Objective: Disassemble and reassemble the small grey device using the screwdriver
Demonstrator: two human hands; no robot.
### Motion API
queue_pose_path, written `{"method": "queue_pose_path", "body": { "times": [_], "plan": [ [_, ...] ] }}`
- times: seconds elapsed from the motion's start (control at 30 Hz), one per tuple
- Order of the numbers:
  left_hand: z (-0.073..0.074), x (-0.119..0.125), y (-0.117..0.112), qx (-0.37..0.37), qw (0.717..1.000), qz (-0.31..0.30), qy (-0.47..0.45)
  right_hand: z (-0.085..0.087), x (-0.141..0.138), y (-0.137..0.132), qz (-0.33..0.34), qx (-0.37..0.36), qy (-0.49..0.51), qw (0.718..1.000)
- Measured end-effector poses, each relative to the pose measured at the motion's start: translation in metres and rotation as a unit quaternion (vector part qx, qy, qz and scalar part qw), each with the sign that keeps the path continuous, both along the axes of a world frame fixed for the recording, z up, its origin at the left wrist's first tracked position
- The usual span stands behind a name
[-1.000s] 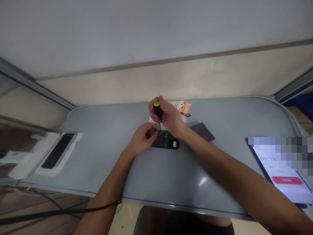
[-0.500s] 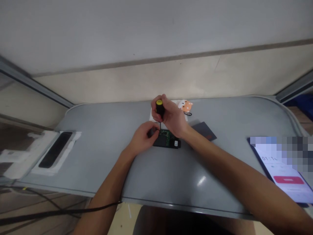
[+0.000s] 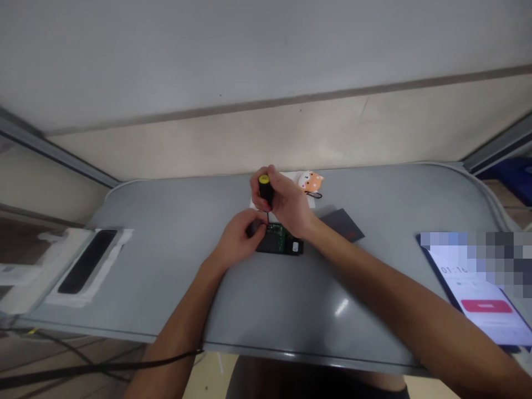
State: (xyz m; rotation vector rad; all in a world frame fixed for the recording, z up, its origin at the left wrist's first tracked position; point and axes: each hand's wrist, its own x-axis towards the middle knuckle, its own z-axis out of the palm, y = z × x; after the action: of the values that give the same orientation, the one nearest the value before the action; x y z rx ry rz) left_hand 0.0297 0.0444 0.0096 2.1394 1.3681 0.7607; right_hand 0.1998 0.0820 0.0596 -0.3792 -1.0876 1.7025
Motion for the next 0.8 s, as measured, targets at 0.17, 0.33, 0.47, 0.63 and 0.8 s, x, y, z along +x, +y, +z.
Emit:
{"method": "queue_pose_path", "body": {
  "times": [0.17, 0.33, 0.47, 0.63, 0.8],
  "plan": [
    [0.0015, -0.0003, -0.0005, -0.010, 1.000, 0.000, 0.007, 0.0001, 0.0018, 0.0020, -0.008, 0.013, 0.017, 1.000],
    [0.0003, -0.0012, 0.0004, 0.003, 1.000, -0.002, 0.009, 0.0006, 0.0015, 0.0016, -0.001, 0.012, 0.037, 0.999],
    [0.0003, -0.0004, 0.0004, 0.001, 1.000, -0.007, 0.001, 0.0018, 0.0028, 0.0024, -0.005, 0.003, 0.022, 1.000],
    [-0.0002, 0.0003, -0.0001, 0.008, 1.000, -0.010, 0.008, 0.0028, 0.0051, 0.0044, -0.018, 0.005, 0.003, 1.000],
    [-0.0007, 0.0006, -0.0007, 0.015, 1.000, -0.010, 0.011, 0.0019, 0.0032, 0.0034, -0.015, 0.008, 0.032, 0.999]
  ]
}}
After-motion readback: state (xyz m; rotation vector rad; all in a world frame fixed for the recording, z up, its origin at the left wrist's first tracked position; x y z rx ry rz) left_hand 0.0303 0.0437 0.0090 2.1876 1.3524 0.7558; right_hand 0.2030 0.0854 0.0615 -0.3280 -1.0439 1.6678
